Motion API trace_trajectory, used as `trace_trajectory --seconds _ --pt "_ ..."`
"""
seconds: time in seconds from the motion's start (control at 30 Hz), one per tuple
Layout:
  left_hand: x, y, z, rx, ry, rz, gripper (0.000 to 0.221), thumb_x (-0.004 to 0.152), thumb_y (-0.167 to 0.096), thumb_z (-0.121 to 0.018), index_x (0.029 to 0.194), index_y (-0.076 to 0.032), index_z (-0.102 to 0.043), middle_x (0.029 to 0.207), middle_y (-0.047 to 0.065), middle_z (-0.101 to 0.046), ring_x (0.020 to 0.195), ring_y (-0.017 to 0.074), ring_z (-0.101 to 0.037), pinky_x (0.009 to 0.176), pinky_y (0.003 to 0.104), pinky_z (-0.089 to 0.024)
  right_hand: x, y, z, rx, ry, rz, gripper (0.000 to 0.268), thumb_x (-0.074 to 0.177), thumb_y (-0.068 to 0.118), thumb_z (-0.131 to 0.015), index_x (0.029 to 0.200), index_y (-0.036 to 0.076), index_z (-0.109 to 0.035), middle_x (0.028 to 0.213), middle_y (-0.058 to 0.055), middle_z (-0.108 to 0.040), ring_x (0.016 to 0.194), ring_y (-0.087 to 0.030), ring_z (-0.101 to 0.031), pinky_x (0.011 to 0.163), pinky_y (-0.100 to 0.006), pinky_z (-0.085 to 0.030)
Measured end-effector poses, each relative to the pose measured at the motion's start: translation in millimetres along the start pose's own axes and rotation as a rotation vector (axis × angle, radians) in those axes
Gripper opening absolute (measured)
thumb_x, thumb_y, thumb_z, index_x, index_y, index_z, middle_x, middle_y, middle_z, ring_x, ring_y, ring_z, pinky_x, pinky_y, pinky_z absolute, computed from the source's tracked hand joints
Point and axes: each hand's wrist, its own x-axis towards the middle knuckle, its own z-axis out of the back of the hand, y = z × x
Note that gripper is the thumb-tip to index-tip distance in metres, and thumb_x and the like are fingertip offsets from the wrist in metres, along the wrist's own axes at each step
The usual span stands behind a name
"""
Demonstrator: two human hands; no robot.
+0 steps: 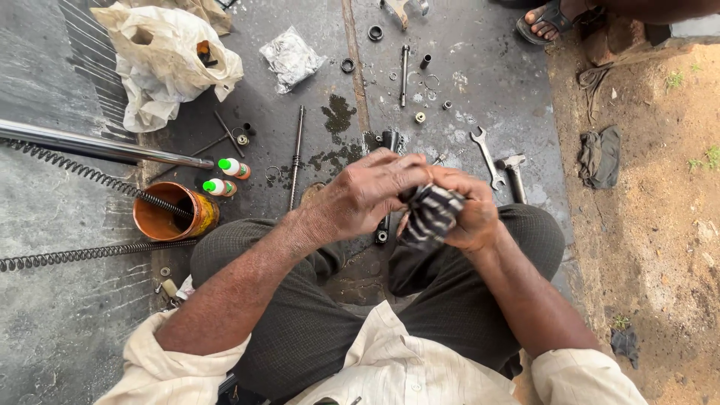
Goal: Cleaning and assembling motorcycle front fork shock absorber components.
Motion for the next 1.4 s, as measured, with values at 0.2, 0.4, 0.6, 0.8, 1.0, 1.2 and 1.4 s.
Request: trace_trajectory --seconds 0.2,0.4,0.6,0.8,1.0,1.2,1.4 --pt "-4.4 5.1 14.8 -0.935 -0.123 0.491 0.061 0.09 -0.013 -0.079 0.146 -0.006 -0.056 0.133 0.012 -0.071 0.115 0.0183 -0.073 0.099 0.036 -0.063 -10.4 24.5 -3.4 -0.47 -0.111 0.662 0.026 0.101 0.013 -0.062 0.124 0.0 -0.065 0.101 -0.011 -0.067 0.086 -0.017 -0.067 0.08 -0.033 -0.061" --pt "-6.5 12.8 5.1 -1.381 -0.107 0.602 0.065 0.089 -0.02 -0.082 0.143 0.004 -0.056 0.121 0.016 -0.075 0.104 0.0186 -0.073 0.086 0.033 -0.065 -13.3 26.0 -42.8 -1.612 0.01 1.023 0.04 0.102 0.018 -0.069 0.137 0.003 -0.058 0.115 -0.014 -0.065 0.095 -0.018 -0.067 0.078 -0.029 -0.06" --pt "0.4 6.3 2.0 -1.045 -0.039 0.647 0.059 0.085 -0.018 -0.085 0.136 0.004 -0.063 0.114 0.012 -0.076 0.103 0.0149 -0.073 0.087 0.03 -0.063 9.0 40.5 -73.5 -2.293 0.275 1.149 0.042 0.094 0.022 -0.074 0.127 0.0 -0.06 0.106 -0.014 -0.063 0.087 -0.025 -0.067 0.074 -0.04 -0.06" --pt "13.5 -14.2 16.2 -0.335 -0.102 0.531 0.055 0.082 -0.017 -0.086 0.13 -0.001 -0.066 0.103 0.01 -0.077 0.096 0.0154 -0.077 0.086 0.029 -0.066 30.0 31.4 -42.1 -2.028 0.078 0.874 0.025 0.101 0.02 -0.075 0.109 0.001 -0.06 0.085 -0.007 -0.067 0.074 -0.015 -0.069 0.062 -0.029 -0.06" --pt "-6.9 -1.9 1.8 0.078 -0.122 0.107 0.064 0.075 -0.009 -0.088 0.13 0.003 -0.059 0.12 0.021 -0.071 0.111 0.0321 -0.067 0.096 0.038 -0.059 39.7 19.6 -26.7 -0.926 -0.28 -0.127 0.015 0.094 0.012 -0.069 0.104 0.001 -0.069 0.077 -0.01 -0.071 0.052 -0.01 -0.061 0.039 -0.023 -0.048" --pt "-5.1 7.8 8.9 -0.033 -0.128 0.153 0.065 0.076 -0.009 -0.088 0.133 0.0 -0.058 0.123 0.017 -0.07 0.109 0.0262 -0.071 0.092 0.032 -0.061 29.6 37.2 -18.5 -1.029 -0.134 -0.293 0.013 0.085 0.006 -0.067 0.094 0.0 -0.073 0.078 -0.014 -0.072 0.071 -0.02 -0.066 0.059 -0.031 -0.053" --pt "3.8 4.4 13.7 -0.675 -0.168 0.584 0.06 0.083 -0.004 -0.082 0.139 -0.006 -0.059 0.121 0.011 -0.074 0.106 0.0173 -0.074 0.097 0.028 -0.066 8.6 36.7 -54.7 -1.014 -0.089 0.259 0.026 0.084 0.013 -0.074 0.105 0.004 -0.061 0.117 -0.007 -0.068 0.107 -0.019 -0.069 0.089 -0.035 -0.061"
